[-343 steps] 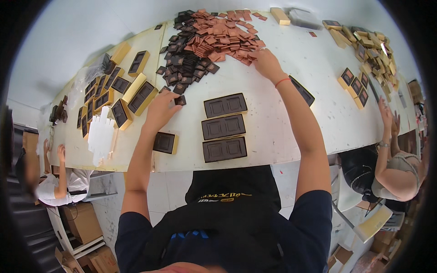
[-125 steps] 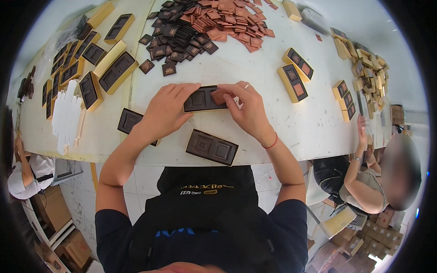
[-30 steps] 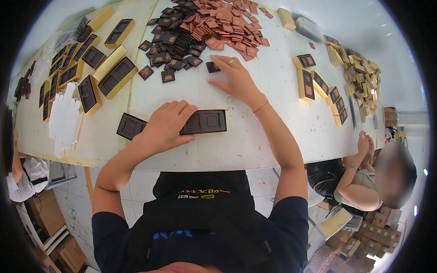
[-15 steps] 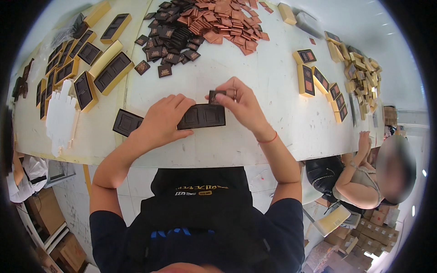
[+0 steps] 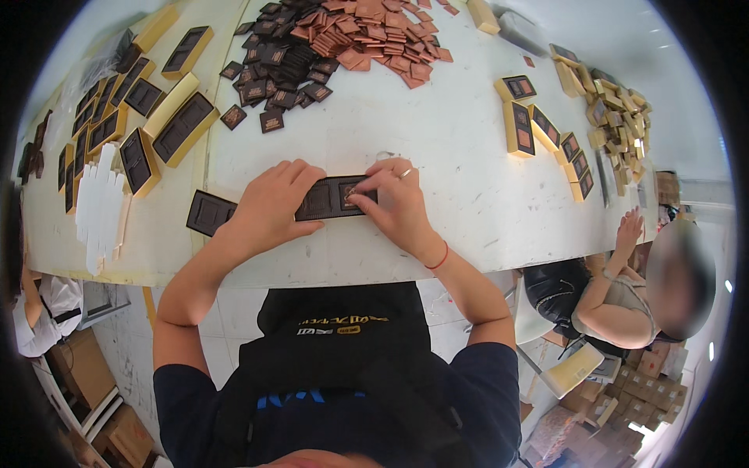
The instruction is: The person folds white cardboard inserts into yellow rectangular frames, then places dark rectangular inserts and small square pieces into the frames. The person arranges the completed units on the table.
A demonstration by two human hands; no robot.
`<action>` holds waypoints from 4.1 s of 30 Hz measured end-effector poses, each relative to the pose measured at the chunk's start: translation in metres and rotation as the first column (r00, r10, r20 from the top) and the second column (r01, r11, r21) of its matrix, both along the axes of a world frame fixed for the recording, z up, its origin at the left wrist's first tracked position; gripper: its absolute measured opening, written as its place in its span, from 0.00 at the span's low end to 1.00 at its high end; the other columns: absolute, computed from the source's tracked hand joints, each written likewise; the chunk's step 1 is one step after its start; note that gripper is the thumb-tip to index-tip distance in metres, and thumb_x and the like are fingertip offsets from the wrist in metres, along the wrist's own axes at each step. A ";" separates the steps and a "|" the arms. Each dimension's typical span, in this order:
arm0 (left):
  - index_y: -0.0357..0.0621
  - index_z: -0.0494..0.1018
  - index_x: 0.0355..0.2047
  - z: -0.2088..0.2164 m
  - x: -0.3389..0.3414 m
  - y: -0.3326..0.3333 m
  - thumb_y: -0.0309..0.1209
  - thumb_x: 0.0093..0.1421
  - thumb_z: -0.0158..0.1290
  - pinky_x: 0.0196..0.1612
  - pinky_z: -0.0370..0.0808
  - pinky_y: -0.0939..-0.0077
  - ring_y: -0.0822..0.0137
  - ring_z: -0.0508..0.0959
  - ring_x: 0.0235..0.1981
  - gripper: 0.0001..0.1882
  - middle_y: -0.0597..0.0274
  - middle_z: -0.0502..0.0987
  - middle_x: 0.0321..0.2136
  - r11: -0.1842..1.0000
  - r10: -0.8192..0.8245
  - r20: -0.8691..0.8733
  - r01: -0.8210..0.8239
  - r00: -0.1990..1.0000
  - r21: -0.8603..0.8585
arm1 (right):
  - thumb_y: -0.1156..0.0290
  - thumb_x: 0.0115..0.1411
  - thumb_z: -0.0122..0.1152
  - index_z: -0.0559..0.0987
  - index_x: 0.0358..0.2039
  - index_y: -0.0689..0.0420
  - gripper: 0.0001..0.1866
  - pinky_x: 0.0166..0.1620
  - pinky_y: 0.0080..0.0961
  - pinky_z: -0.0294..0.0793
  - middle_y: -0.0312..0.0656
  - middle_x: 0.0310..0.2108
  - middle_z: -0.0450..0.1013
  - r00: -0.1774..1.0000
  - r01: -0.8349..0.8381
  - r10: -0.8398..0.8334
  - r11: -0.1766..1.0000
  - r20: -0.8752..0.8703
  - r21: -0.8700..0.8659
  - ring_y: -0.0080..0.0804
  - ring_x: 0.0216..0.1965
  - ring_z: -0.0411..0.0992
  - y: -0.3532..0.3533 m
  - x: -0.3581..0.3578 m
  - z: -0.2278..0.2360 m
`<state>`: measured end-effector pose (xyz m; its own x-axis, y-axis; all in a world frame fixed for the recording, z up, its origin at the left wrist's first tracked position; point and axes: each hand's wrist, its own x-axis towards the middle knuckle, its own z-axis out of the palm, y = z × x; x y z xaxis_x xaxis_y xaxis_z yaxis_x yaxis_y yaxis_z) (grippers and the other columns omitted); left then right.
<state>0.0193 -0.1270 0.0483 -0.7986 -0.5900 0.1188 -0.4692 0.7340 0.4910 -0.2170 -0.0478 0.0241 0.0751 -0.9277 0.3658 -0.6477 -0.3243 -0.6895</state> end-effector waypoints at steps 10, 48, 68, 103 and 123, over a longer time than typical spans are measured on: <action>0.45 0.66 0.54 0.002 -0.002 0.001 0.38 0.47 0.71 0.49 0.74 0.62 0.55 0.74 0.45 0.36 0.58 0.71 0.43 1.000 -0.005 0.036 0.005 0.999 -0.013 | 0.70 0.53 0.73 0.81 0.46 0.58 0.19 0.48 0.39 0.74 0.49 0.44 0.78 0.903 0.177 -0.308 0.902 -0.300 -0.393 0.50 0.44 0.75 -0.147 -0.102 0.005; 0.45 0.69 0.51 -0.003 0.004 -0.005 0.38 0.44 0.72 0.50 0.74 0.64 0.55 0.75 0.47 0.35 0.59 0.75 0.44 0.999 0.001 -0.073 0.002 0.997 0.038 | 0.73 0.51 0.72 0.84 0.48 0.50 0.21 0.60 0.41 0.66 0.36 0.48 0.74 0.923 -0.182 0.110 0.969 -0.369 -0.168 0.38 0.53 0.71 -0.006 0.028 0.002; 0.46 0.71 0.58 0.026 0.130 -0.035 0.36 0.42 0.73 0.63 0.65 0.60 0.51 0.69 0.59 0.41 0.56 0.72 0.56 0.956 -0.074 -0.069 0.090 0.995 0.278 | 0.72 0.57 0.68 0.72 0.62 0.54 0.31 0.66 0.45 0.62 0.45 0.60 0.70 0.921 0.105 -0.171 0.974 -0.350 -0.200 0.50 0.66 0.63 -0.048 -0.038 0.032; 0.49 0.59 0.66 -0.036 -0.020 0.017 0.37 0.44 0.71 0.46 0.74 0.61 0.54 0.74 0.41 0.50 0.60 0.76 0.40 0.969 0.243 -0.353 -0.241 0.904 0.050 | 0.78 0.54 0.69 0.82 0.37 0.57 0.09 0.42 0.29 0.74 0.40 0.33 0.77 0.966 0.221 -0.220 0.975 0.136 0.011 0.34 0.36 0.72 -0.004 0.056 0.015; 0.48 0.75 0.48 -0.036 -0.011 0.015 0.34 0.45 0.71 0.48 0.76 0.62 0.54 0.75 0.47 0.29 0.58 0.74 0.49 0.982 0.074 -0.306 -0.123 0.949 -0.143 | 0.69 0.56 0.70 0.83 0.38 0.57 0.10 0.42 0.38 0.74 0.44 0.38 0.78 0.902 0.344 -0.410 0.872 -0.136 -0.349 0.45 0.39 0.74 -0.121 -0.054 0.003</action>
